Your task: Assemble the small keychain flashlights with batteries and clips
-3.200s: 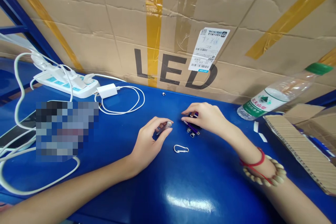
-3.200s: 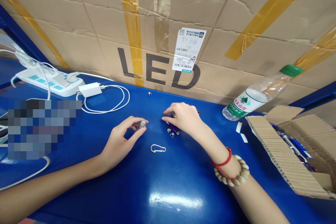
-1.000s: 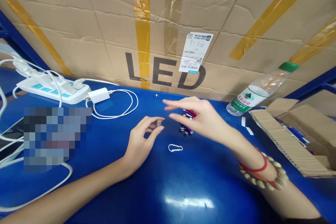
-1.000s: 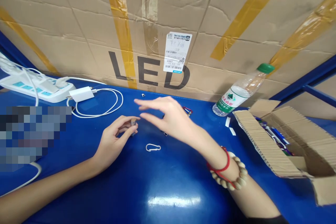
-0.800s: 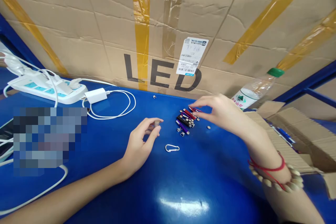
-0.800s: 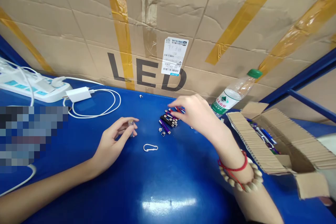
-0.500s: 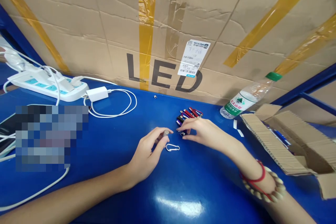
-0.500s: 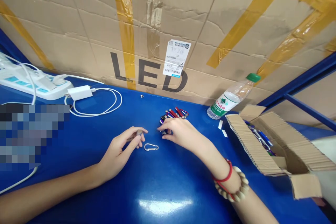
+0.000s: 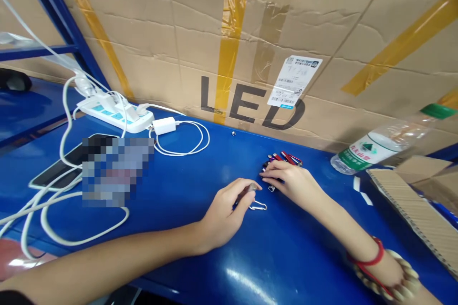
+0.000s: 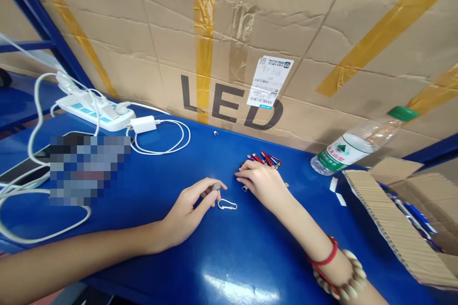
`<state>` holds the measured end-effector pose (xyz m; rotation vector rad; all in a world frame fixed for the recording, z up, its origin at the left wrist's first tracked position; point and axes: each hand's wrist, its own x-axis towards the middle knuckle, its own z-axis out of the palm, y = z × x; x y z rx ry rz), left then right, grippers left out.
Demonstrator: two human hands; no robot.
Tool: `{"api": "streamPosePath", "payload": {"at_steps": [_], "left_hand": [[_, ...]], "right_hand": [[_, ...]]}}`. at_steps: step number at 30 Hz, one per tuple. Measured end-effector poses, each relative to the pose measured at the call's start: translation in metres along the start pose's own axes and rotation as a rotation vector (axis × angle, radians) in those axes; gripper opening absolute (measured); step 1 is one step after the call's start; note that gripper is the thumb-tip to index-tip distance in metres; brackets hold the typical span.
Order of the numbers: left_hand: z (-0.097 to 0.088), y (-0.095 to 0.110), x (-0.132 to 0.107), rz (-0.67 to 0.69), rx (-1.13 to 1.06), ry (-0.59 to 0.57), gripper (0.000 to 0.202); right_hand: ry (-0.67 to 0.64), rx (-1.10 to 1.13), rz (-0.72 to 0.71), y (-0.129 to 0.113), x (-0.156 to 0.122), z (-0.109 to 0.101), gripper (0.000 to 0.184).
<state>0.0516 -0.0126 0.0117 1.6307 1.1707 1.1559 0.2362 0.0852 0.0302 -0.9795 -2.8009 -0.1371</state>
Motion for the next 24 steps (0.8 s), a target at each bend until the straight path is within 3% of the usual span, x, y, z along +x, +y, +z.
{"api": "streamPosePath", "payload": {"at_steps": [12, 19, 24], "left_hand": [[-0.0012, 0.0016, -0.0008, -0.012, 0.026, -0.028, 0.019], [-0.0015, 0.0028, -0.0012, 0.048, 0.132, -0.076, 0.019], [-0.0048, -0.0023, 0.0056, 0.059, 0.184, -0.052, 0.019]], "right_hand": [[0.045, 0.011, -0.049, 0.0056, 0.0004, 0.0071, 0.019], [0.088, 0.043, -0.014, 0.0035, 0.0022, 0.0054, 0.01], [0.046, 0.053, -0.04, 0.0057, 0.0002, 0.0069, 0.014]]}}
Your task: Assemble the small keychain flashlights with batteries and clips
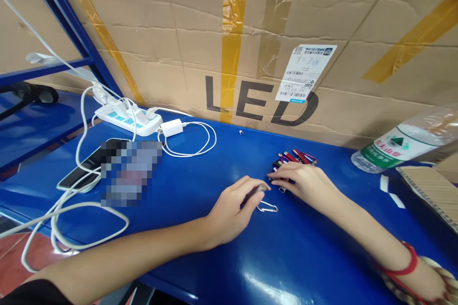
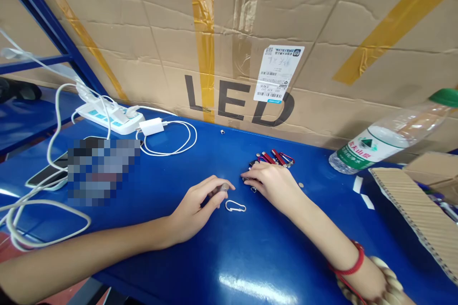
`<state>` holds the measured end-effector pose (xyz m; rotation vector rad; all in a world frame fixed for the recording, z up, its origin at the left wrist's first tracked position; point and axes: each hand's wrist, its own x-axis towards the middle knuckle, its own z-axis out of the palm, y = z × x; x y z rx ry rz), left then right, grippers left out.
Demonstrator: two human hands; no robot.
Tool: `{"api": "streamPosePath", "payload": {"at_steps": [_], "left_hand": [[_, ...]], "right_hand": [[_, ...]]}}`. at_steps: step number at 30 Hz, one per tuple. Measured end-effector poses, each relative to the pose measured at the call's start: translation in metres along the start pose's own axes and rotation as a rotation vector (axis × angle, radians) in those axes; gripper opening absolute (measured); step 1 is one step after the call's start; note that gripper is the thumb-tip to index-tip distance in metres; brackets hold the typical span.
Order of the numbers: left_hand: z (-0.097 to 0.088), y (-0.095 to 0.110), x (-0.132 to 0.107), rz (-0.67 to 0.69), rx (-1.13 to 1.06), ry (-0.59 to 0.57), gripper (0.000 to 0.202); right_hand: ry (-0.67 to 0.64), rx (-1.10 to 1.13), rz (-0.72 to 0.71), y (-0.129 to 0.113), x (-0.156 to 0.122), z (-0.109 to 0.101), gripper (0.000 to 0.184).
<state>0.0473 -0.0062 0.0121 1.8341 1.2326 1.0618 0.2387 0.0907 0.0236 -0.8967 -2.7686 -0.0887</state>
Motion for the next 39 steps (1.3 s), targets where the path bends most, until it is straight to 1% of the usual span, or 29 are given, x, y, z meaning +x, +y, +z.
{"api": "streamPosePath", "payload": {"at_steps": [3, 5, 7, 12, 15, 21, 24, 27, 30, 34, 39], "left_hand": [[-0.002, -0.004, 0.005, -0.012, 0.037, 0.011, 0.018], [-0.003, -0.006, 0.007, -0.021, 0.049, 0.011, 0.018], [-0.004, -0.008, 0.008, -0.022, 0.046, 0.004, 0.018], [-0.003, -0.011, 0.008, -0.006, 0.017, 0.002, 0.019], [-0.003, -0.012, 0.008, 0.008, -0.016, -0.003, 0.018], [-0.004, -0.011, 0.007, 0.045, -0.003, -0.028, 0.014], [-0.004, -0.012, 0.006, 0.076, 0.013, -0.047, 0.021], [-0.004, -0.013, 0.005, 0.122, 0.032, -0.049, 0.028], [-0.004, -0.015, 0.006, 0.103, 0.036, -0.033, 0.028], [-0.005, -0.014, 0.007, 0.074, 0.051, -0.036, 0.025], [-0.005, -0.011, 0.006, 0.077, 0.103, -0.117, 0.022]], "right_hand": [[-0.016, 0.019, -0.015, 0.0, -0.001, -0.001, 0.015], [0.002, 0.074, -0.005, -0.003, -0.001, -0.003, 0.017], [0.049, 0.193, 0.026, -0.008, 0.0, -0.007, 0.019], [0.21, 0.626, 0.151, -0.026, 0.004, -0.022, 0.014], [0.245, 0.753, 0.199, -0.035, 0.005, -0.027, 0.012], [0.244, 0.819, 0.191, -0.038, 0.003, -0.027, 0.008], [0.236, 0.847, 0.187, -0.04, 0.002, -0.025, 0.011], [0.254, 0.873, 0.192, -0.042, 0.001, -0.02, 0.014], [0.281, 0.864, 0.168, -0.042, 0.0, -0.017, 0.012], [0.23, 0.853, 0.075, -0.037, 0.001, -0.018, 0.011], [0.156, 0.831, 0.033, -0.03, 0.001, -0.022, 0.017]]}}
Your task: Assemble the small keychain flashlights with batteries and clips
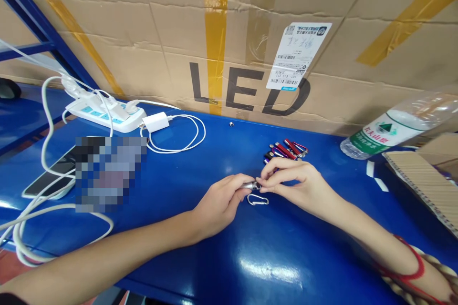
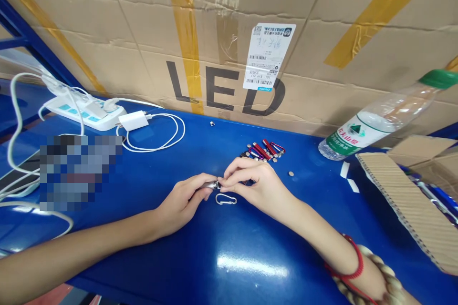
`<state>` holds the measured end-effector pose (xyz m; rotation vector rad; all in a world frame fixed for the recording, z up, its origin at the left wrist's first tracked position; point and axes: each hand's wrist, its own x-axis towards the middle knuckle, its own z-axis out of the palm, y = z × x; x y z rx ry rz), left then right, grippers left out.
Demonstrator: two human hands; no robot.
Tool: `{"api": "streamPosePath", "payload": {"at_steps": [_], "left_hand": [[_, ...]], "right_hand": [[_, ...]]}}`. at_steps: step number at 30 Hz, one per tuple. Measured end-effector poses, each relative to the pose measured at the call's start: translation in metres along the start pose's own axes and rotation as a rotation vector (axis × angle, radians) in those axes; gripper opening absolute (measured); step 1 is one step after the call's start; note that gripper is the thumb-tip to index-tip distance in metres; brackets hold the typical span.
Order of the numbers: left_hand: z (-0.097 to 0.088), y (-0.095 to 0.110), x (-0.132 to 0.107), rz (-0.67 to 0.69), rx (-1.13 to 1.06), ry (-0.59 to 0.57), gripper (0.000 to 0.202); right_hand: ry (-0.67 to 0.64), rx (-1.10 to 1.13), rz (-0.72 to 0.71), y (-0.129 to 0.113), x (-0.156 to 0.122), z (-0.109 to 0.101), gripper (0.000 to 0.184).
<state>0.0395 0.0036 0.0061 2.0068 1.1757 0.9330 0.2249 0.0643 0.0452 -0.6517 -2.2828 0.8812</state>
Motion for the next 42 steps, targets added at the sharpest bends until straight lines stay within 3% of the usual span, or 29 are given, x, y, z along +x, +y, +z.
{"api": "streamPosePath", "payload": {"at_steps": [7, 13, 23, 29, 36, 42], "left_hand": [[0.002, -0.001, -0.002, -0.003, -0.042, -0.043, 0.01], [0.004, -0.005, -0.002, 0.144, 0.056, -0.017, 0.015], [0.004, -0.007, -0.004, 0.28, 0.197, 0.076, 0.024], [0.006, -0.009, -0.006, 0.295, 0.245, 0.122, 0.022], [0.004, -0.004, -0.006, 0.239, 0.194, 0.123, 0.024], [0.004, -0.002, -0.003, 0.196, 0.219, 0.168, 0.024]], "right_hand": [[-0.01, -0.039, 0.025, 0.002, -0.003, 0.003, 0.023], [-0.038, -0.035, 0.157, -0.003, -0.003, 0.007, 0.032], [-0.006, 0.007, 0.246, -0.006, -0.009, 0.014, 0.025], [-0.016, 0.071, 0.31, -0.01, -0.008, 0.015, 0.023], [-0.037, 0.275, 0.487, -0.006, -0.006, 0.016, 0.028], [0.072, 0.244, 0.531, 0.0, -0.007, 0.02, 0.032]]}}
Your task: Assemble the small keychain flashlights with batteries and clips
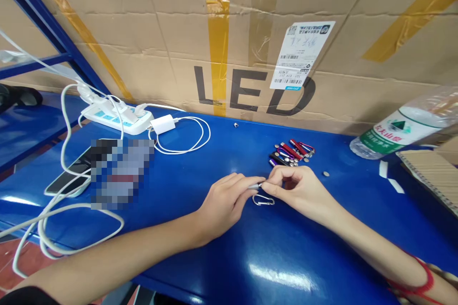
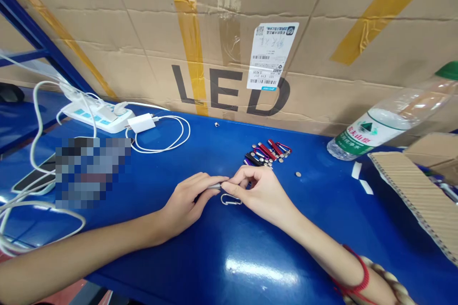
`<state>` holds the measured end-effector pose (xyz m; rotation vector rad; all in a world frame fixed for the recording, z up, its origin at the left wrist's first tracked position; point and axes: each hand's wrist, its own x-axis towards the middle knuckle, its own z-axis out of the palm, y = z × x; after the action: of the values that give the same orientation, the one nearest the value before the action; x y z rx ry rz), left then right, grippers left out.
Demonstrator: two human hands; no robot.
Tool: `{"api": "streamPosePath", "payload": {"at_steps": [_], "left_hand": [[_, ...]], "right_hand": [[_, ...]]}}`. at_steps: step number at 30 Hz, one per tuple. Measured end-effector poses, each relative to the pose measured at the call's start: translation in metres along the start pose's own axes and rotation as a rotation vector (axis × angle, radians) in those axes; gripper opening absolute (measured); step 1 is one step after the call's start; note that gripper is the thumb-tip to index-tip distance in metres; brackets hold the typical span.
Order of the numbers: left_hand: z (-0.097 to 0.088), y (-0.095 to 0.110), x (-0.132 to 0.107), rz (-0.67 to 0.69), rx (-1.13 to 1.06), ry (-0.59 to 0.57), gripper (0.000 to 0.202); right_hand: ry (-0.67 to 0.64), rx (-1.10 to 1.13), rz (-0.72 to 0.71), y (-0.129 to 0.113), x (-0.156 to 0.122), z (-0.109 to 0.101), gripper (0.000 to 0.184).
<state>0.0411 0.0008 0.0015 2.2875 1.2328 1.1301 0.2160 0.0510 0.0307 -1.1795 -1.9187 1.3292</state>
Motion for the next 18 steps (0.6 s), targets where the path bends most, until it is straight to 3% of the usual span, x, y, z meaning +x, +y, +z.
{"api": "streamPosePath", "payload": {"at_steps": [9, 18], "left_hand": [[0.0005, 0.002, 0.0016, -0.084, -0.019, -0.022, 0.02], [0.0026, -0.0023, 0.002, -0.18, -0.137, -0.014, 0.023]], "right_hand": [[0.129, -0.161, -0.134, -0.0028, 0.0021, -0.0023, 0.03], [0.014, -0.122, -0.322, 0.0017, 0.0066, -0.0092, 0.017]]}}
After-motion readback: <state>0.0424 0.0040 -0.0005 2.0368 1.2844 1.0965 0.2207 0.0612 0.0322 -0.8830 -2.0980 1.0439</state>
